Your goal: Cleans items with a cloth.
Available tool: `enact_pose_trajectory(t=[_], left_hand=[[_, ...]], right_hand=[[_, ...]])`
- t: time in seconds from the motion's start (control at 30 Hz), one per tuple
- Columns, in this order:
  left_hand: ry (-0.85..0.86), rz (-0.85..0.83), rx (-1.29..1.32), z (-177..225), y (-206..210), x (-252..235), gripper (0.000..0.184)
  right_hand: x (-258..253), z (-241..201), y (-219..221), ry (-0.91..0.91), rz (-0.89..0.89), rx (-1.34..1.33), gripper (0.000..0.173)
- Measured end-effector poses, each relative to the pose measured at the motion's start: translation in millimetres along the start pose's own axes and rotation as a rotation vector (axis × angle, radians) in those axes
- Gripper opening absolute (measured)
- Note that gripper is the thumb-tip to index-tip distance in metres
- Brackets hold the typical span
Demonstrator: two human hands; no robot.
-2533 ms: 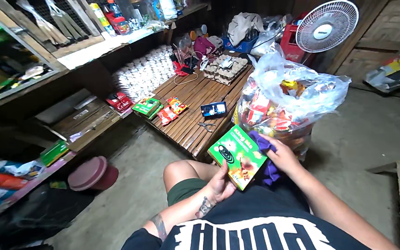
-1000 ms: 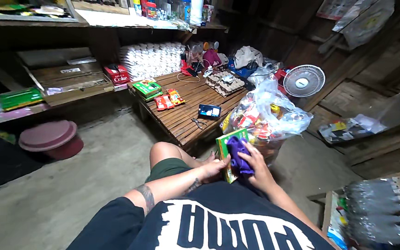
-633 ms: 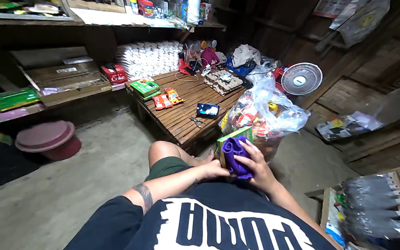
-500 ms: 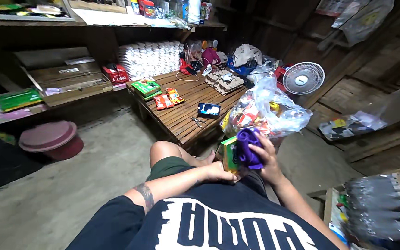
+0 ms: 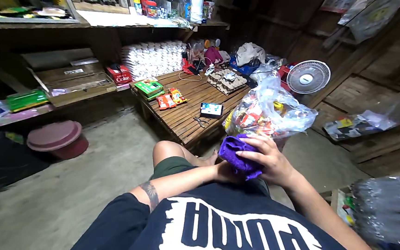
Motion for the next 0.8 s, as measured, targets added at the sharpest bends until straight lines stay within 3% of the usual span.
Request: enact_pose_trajectory(t=[0.13,0.33,0.47,0.7,0.8], left_hand=[[-0.215,-0.093,0.018,-2,3,0,0.035],[-0.274,-0.075,0.112,-10,5,0,0.059],[-0.179,-0.104,0.179,-17,6,-7,0.081],[-0.141,-0.107,0.243,-14,6,-6,0.071],[-0.042,-0.096,0.286,-18,7,-6,0.065]], right_hand=[[-1,13,0,0.133,-0.114,0.018,0.066],[10,34,-16,0.17,-0.129,-0.024,0.039],[30,61,-17,0.263,-0.144,-0.046,0.038],[67,88,-16,0.431,0.028,-0.123,0.044],[92,103,-7,0.636,0.231,-0.386,0.063]])
Point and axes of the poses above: each hand's wrist, its own x-axis away from the middle knuckle, its own y-axis out of the palm, z = x × y, the point moved 8 cm from there along -x, towards the middle knuckle, and after that the axes turned 4 degrees about -z, right-handed, at the moved point
